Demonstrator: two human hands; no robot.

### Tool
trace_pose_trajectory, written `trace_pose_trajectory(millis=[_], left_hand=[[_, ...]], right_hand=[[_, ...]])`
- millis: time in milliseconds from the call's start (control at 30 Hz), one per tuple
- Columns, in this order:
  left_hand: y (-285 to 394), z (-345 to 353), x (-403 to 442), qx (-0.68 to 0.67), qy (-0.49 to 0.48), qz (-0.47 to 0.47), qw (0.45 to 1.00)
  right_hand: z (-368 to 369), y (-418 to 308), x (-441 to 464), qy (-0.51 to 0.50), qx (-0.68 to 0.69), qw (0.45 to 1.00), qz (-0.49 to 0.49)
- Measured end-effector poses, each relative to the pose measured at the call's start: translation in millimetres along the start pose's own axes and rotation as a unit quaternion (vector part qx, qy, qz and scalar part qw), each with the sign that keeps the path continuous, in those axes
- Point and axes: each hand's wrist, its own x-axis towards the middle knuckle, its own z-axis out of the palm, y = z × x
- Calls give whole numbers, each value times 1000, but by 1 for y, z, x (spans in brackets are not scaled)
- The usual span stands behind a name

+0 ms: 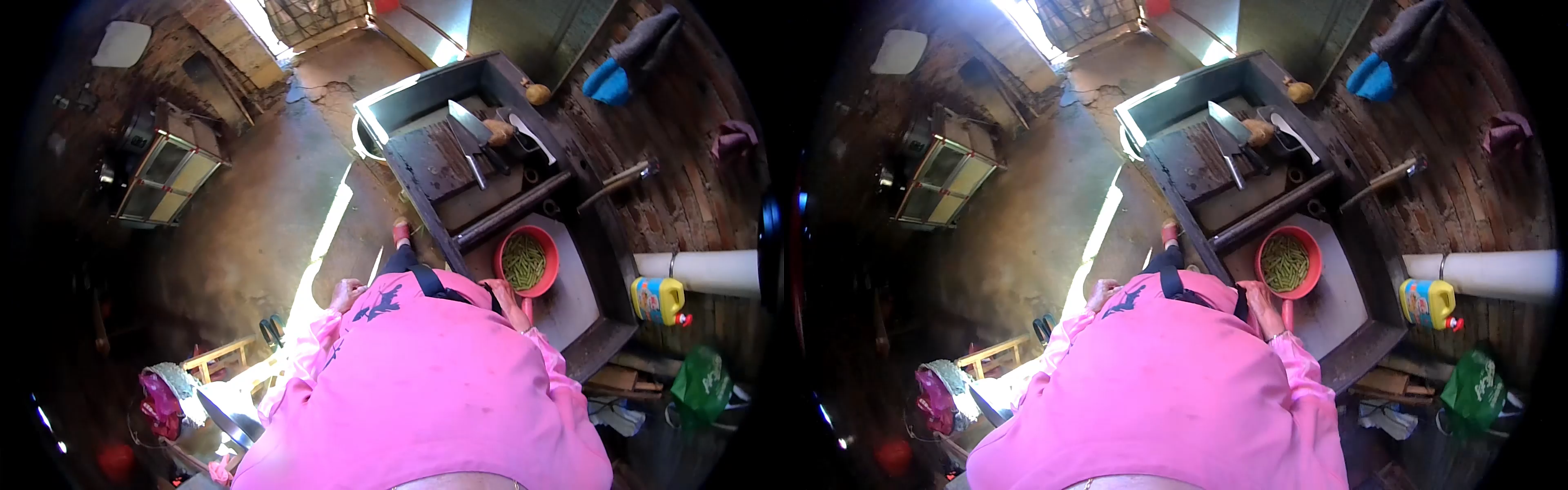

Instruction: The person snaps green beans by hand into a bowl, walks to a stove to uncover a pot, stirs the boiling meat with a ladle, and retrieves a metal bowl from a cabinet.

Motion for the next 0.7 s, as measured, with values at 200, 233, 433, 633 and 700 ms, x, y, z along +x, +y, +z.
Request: trace_pose_trajectory(millis=[200,233,433,633,700], left_hand=[[-23,9,2,-37,-17,4,999],[-27,10,4,-41,-16,16,999],[-42,18,9,-84,-21,22,996],[-41,14,8,-53,-19,56,997],[-36,11,5,-32,-27,33,999]], right_hand=[[8,17,-2,-2,28,1000,9],[9,19,-2,3,37,999,15],[16,26,-3,12,-4,1000,18],[-28,-73,5,28,-55,998,7],[-55,-123,19,44,4,995,92]])
